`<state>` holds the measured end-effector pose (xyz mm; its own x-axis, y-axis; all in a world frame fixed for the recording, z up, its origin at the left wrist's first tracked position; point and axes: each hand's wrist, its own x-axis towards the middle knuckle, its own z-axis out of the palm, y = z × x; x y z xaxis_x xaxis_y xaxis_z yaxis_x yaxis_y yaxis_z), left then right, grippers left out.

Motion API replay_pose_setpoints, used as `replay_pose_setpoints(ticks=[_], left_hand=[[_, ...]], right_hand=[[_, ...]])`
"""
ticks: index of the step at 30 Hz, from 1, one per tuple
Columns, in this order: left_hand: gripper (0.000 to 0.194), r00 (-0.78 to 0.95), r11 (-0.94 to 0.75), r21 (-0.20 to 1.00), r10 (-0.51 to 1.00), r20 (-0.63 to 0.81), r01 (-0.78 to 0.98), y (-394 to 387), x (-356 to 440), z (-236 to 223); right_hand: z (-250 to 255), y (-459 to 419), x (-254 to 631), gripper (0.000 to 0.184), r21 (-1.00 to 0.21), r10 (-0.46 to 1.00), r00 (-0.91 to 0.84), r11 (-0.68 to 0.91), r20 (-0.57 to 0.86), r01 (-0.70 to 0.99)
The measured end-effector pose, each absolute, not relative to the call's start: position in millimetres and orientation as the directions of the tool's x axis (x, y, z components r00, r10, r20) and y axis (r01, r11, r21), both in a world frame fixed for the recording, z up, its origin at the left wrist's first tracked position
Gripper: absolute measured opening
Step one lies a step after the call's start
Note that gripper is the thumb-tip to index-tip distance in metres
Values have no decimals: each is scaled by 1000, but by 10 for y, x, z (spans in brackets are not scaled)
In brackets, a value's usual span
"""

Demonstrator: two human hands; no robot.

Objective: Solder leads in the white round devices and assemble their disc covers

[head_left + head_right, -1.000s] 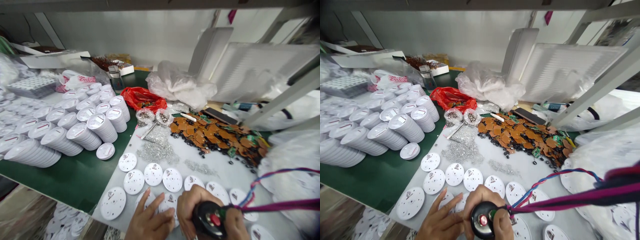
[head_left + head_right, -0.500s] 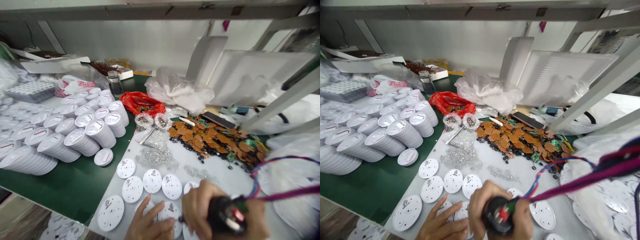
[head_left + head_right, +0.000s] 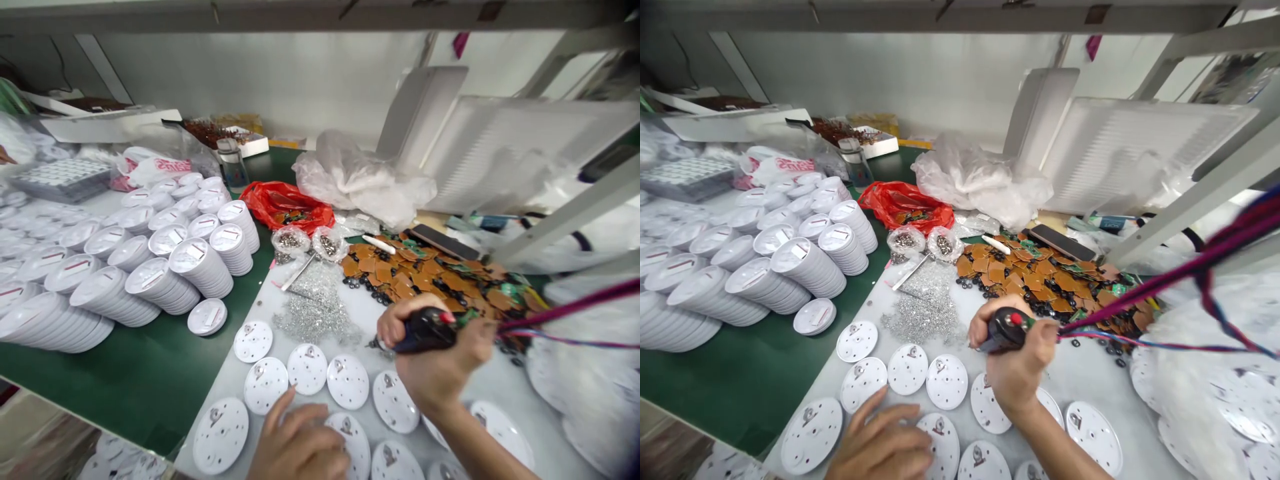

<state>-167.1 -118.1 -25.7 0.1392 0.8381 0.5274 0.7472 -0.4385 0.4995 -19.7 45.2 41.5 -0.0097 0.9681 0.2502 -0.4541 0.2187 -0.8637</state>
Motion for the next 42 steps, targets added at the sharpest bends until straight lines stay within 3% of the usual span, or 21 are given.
replay_pose_setpoints(ticks=[2, 6, 10, 18, 26, 34, 38, 42], left_hand=[[11, 122, -407, 575, 875, 468, 710, -1042, -1718, -140], [21, 40, -317, 707, 924, 379, 632, -713, -1644, -10], [14, -17, -230, 830, 961, 276, 508, -556, -1501, 4], [27, 66, -394, 734, 899, 433, 553, -642, -1546, -27], [40, 138, -458, 704, 876, 463, 544, -725, -1524, -16], [41, 120, -459, 779, 883, 454, 427, -773, -1517, -37], [47, 88, -381, 880, 924, 372, 284, -829, -1505, -31], [50, 100, -334, 922, 942, 320, 195, -886, -1509, -18]], right_hand=[[588, 372, -151, 68, -851, 967, -25, 209, 252, -482], [842, 193, -92, 67, -816, 981, -86, 92, 171, -571], [894, 79, -44, 69, -783, 986, -124, 14, 116, -621], [948, -21, 32, 69, -775, 971, -222, -73, 89, -627], [981, -96, 7, 68, -781, 960, -274, -126, 61, -612], [968, -162, 96, 71, -775, 946, -317, -151, 67, -614], [947, -156, 77, 71, -732, 943, -326, -176, 67, -658], [872, -170, 142, 65, -727, 868, -486, -268, 103, -633]])
